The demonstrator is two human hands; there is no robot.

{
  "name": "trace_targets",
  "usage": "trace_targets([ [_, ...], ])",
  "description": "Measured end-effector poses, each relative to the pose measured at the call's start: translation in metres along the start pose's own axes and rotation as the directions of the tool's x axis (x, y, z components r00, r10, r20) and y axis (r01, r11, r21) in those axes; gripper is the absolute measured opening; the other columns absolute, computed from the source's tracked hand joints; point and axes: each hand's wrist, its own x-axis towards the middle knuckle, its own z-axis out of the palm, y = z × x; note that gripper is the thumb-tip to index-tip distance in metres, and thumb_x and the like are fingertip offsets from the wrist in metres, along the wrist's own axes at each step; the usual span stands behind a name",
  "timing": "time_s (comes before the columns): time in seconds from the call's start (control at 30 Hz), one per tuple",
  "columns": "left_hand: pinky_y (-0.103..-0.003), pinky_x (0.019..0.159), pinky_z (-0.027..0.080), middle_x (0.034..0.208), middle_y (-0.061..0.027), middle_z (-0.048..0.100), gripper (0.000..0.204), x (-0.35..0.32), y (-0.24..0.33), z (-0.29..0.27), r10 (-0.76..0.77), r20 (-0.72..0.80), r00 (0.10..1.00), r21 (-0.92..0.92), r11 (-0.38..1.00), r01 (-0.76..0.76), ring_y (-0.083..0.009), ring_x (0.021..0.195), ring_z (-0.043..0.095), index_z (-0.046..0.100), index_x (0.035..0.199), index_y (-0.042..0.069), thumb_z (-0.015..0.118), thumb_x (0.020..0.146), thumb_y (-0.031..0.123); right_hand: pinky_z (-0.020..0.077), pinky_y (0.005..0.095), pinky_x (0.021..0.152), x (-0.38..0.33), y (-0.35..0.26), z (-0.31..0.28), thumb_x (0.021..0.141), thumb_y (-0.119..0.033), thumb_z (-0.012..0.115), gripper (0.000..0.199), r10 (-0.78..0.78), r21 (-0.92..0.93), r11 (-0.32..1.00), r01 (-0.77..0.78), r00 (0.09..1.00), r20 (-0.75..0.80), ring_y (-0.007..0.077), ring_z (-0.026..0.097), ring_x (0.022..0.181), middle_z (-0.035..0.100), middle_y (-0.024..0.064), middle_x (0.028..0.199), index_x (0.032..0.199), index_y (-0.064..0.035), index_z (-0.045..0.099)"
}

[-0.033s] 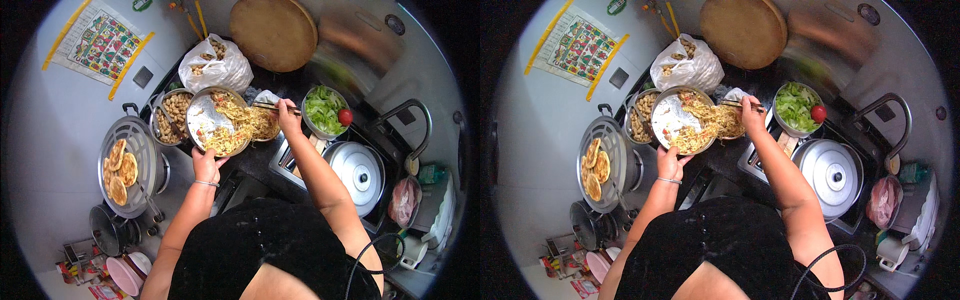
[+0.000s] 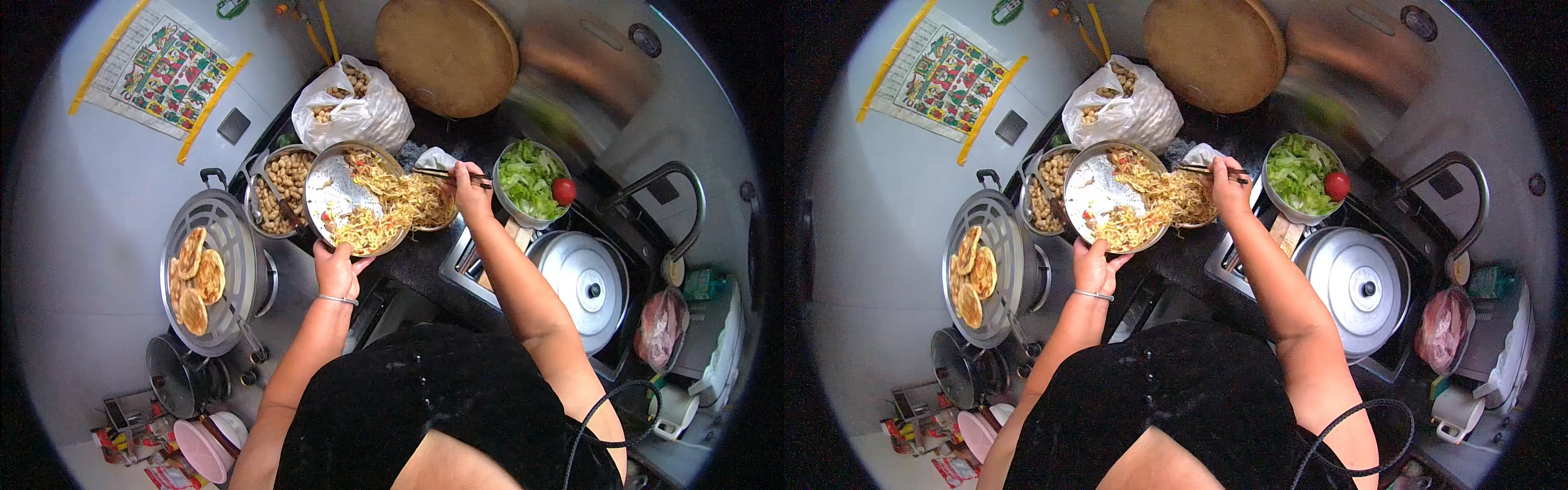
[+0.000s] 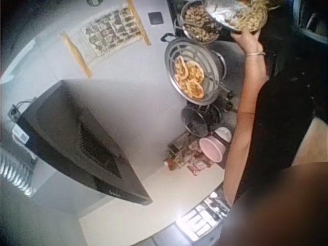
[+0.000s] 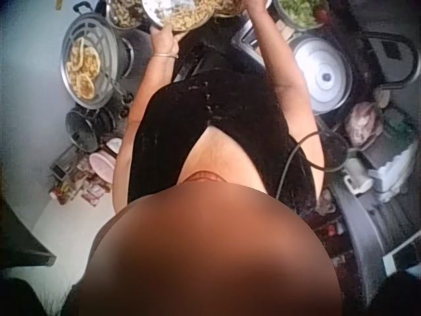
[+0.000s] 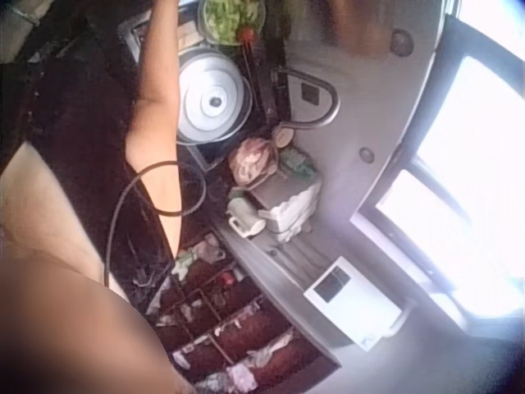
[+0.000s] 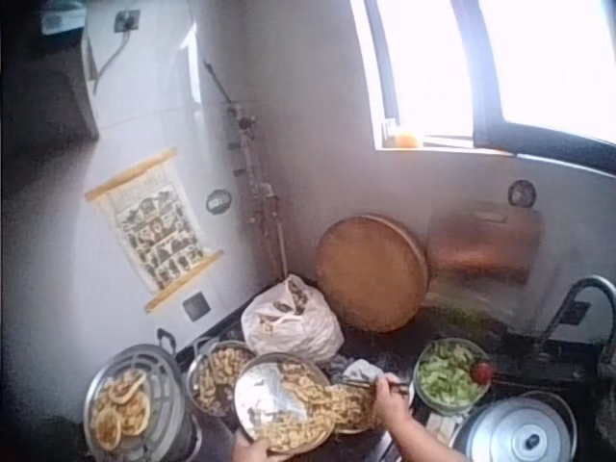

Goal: The person uses chopsticks to transfer noodles from a bowl into a small bowl, then places the noodles onto flatbreads in a steamer. They handle the flatbreads and cover the steamer, then retrieve plates from a drawer.

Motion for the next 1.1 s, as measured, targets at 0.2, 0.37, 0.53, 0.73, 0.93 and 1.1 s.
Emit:
trace_targets([
  [0.2,-0.053,0.072,0.054,0.118,-0.0138,0.051,0.050,-0.004,0.001,-0.004,-0.015,-0.017,1.000,0.007,1.000,0.015,-0.0312,0.101,0.057,0.037,0.125,0.006,0.044,0.077,-0.003,0.0561,0.0287,0.059,-0.007,-0.017,-0.006,0.092,-0.022,0.051,0.025,0.046,0.113,0.993,-0.037,0.996,-0.078,0.0185,0.061,0.067,0.059,0.0106,0.081,0.084,0.0007,0.055],
  [0.37,-0.052,0.071,0.054,0.117,-0.0137,0.052,0.049,-0.005,-0.001,-0.008,-0.004,-0.025,1.000,-0.009,1.000,0.004,-0.0310,0.100,0.057,0.038,0.125,0.006,0.044,0.077,-0.003,0.0558,0.0288,0.061,-0.026,-0.035,-0.026,0.094,-0.022,0.048,0.025,0.044,0.036,0.998,-0.043,0.998,-0.036,0.0192,0.062,0.068,0.058,0.0109,0.082,0.085,0.0007,0.054],
  [0.53,-0.051,0.070,0.055,0.117,-0.0136,0.052,0.048,-0.006,0.002,-0.001,0.014,-0.026,1.000,-0.002,1.000,-0.014,-0.0305,0.100,0.058,0.038,0.124,0.005,0.043,0.077,-0.003,0.0559,0.0298,0.063,-0.040,-0.048,-0.039,0.094,-0.023,0.047,0.025,0.091,0.059,0.994,-0.090,0.996,-0.025,0.0199,0.062,0.070,0.057,0.0107,0.084,0.087,0.0001,0.053],
  [0.73,-0.051,0.069,0.055,0.117,-0.0130,0.051,0.046,-0.007,0.001,0.007,0.034,-0.003,0.999,0.016,0.999,-0.034,-0.0306,0.099,0.058,0.036,0.123,0.005,0.044,0.079,-0.002,0.0556,0.0314,0.067,-0.071,-0.092,-0.035,0.096,-0.027,0.041,0.028,0.008,0.139,0.990,-0.024,0.993,0.116,0.0214,0.063,0.079,0.057,0.0126,0.093,0.093,-0.0012,0.052],
  [0.93,-0.049,0.066,0.057,0.117,-0.0146,0.049,0.043,-0.008,0.000,0.014,0.063,0.037,0.997,0.036,0.997,-0.064,-0.0298,0.097,0.059,0.035,0.122,0.002,0.045,0.080,-0.001,0.0553,0.0283,0.065,-0.076,-0.093,-0.021,0.091,-0.011,0.049,0.017,-0.108,-0.184,0.964,0.191,0.915,0.388,0.0172,0.059,0.087,0.057,0.0119,0.098,0.091,0.0009,0.062],
  [1.1,-0.047,0.065,0.057,0.117,-0.0149,0.049,0.043,-0.008,0.000,0.017,0.068,0.061,0.996,0.093,0.993,-0.073,-0.0294,0.095,0.060,0.035,0.122,0.002,0.045,0.080,-0.001,0.0503,0.0265,0.063,-0.068,-0.063,-0.020,0.090,-0.010,0.050,0.017,-0.176,-0.206,0.948,0.242,0.939,0.296,0.0140,0.060,0.072,0.061,0.0095,0.081,0.082,0.0012,0.060],
])
